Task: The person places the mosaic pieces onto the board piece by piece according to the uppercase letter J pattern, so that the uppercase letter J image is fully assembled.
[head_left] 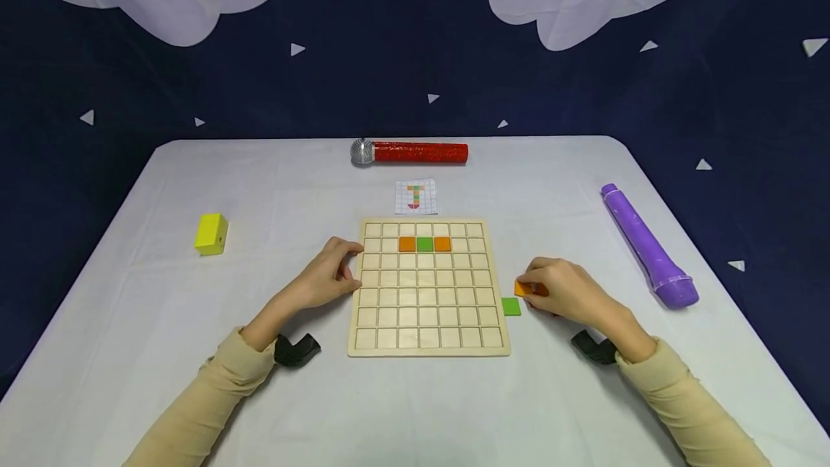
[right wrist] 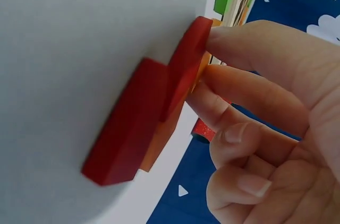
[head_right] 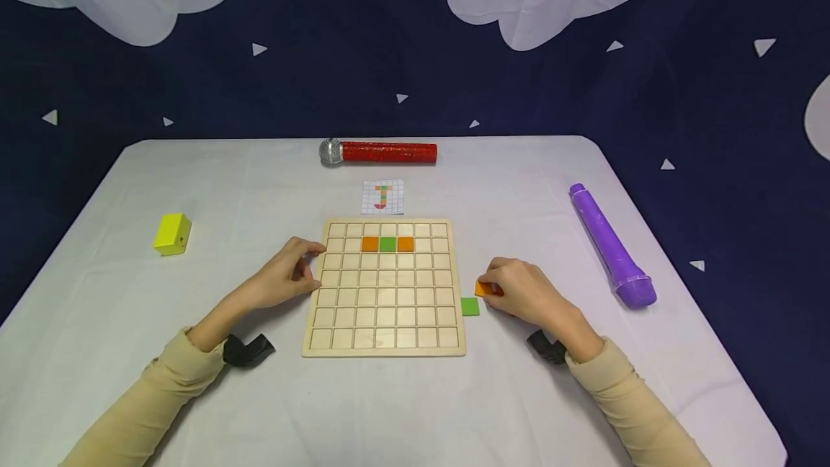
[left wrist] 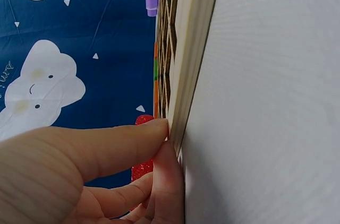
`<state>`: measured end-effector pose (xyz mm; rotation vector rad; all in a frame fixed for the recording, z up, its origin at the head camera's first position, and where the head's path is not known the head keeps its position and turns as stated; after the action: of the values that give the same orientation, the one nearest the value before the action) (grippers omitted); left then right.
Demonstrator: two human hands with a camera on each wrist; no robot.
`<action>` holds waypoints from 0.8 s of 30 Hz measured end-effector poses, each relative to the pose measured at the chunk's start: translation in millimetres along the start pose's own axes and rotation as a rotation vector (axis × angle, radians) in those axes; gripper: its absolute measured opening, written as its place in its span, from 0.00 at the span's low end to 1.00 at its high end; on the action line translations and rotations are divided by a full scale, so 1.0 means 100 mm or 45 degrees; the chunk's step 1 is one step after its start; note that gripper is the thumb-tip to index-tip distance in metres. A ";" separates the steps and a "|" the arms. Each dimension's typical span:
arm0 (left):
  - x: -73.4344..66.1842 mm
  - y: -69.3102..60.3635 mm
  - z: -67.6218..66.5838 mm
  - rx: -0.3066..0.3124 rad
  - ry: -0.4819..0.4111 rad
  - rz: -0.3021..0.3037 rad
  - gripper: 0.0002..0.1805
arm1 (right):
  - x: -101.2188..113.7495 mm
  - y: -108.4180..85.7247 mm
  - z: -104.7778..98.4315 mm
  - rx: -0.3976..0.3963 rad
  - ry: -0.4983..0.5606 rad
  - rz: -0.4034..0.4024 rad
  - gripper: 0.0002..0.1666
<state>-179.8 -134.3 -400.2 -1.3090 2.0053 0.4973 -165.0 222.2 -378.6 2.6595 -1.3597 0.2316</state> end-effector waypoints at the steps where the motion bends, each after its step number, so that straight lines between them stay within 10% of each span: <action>1: 0.00 0.00 0.00 0.000 0.001 -0.001 0.29 | 0.00 0.00 0.00 -0.004 -0.005 -0.003 0.13; 24: 0.01 0.01 0.00 -0.020 -0.038 0.031 0.30 | 0.29 0.47 -0.12 -0.080 -0.008 -0.147 0.12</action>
<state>-180.8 -135.1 -401.1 -1.2806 1.9991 0.5421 -187.1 174.0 -358.6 2.6778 -1.1895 0.1645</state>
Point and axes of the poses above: each hand's wrist, its own y-axis towards the middle knuckle, its own z-axis out of the palm, x = y × z, the point moved 4 cm from there along y, towards the middle knuckle
